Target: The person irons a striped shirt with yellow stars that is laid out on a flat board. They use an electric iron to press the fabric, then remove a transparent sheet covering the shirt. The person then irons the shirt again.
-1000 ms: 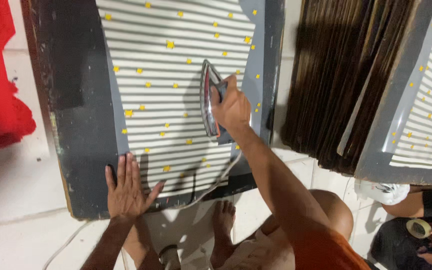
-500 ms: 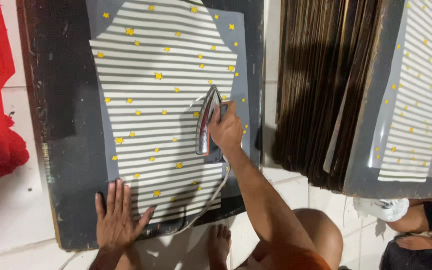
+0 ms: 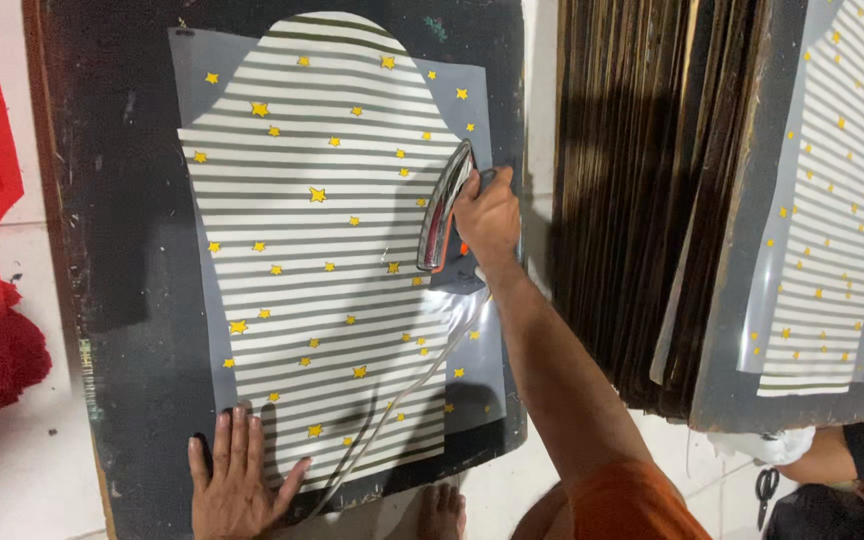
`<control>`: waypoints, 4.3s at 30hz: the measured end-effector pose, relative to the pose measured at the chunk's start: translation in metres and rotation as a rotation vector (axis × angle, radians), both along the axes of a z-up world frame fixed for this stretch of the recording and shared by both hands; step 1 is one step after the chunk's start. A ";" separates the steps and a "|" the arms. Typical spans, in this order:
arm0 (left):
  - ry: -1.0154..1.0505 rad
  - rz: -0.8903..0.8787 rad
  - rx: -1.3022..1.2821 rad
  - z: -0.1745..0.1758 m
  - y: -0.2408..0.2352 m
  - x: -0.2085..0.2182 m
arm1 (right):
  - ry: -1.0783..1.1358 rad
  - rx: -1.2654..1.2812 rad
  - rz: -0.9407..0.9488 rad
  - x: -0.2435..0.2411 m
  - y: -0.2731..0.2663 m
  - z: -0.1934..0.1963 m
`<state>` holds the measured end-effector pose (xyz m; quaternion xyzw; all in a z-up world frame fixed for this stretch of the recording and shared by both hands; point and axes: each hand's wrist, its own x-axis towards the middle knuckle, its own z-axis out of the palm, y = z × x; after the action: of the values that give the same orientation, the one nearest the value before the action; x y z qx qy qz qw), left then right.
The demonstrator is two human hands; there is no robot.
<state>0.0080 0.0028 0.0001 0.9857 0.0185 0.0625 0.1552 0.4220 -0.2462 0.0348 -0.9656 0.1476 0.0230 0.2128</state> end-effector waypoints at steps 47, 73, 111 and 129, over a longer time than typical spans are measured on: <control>0.014 0.085 0.126 -0.017 -0.007 -0.007 | 0.132 0.045 0.286 0.050 0.068 0.023; 0.050 0.138 0.101 -0.023 -0.009 -0.009 | 0.076 -0.025 0.262 0.047 0.069 0.019; -0.198 0.018 0.375 -0.090 0.006 -0.020 | 0.167 -0.059 0.328 0.117 0.106 0.025; -0.223 0.024 0.342 -0.078 0.002 -0.017 | 0.134 -0.083 0.359 0.114 0.103 0.023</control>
<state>-0.0090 0.0052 -0.0782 0.9844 0.0022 0.1755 -0.0144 0.5363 -0.1432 0.0580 -0.9807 -0.0122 0.1188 0.1548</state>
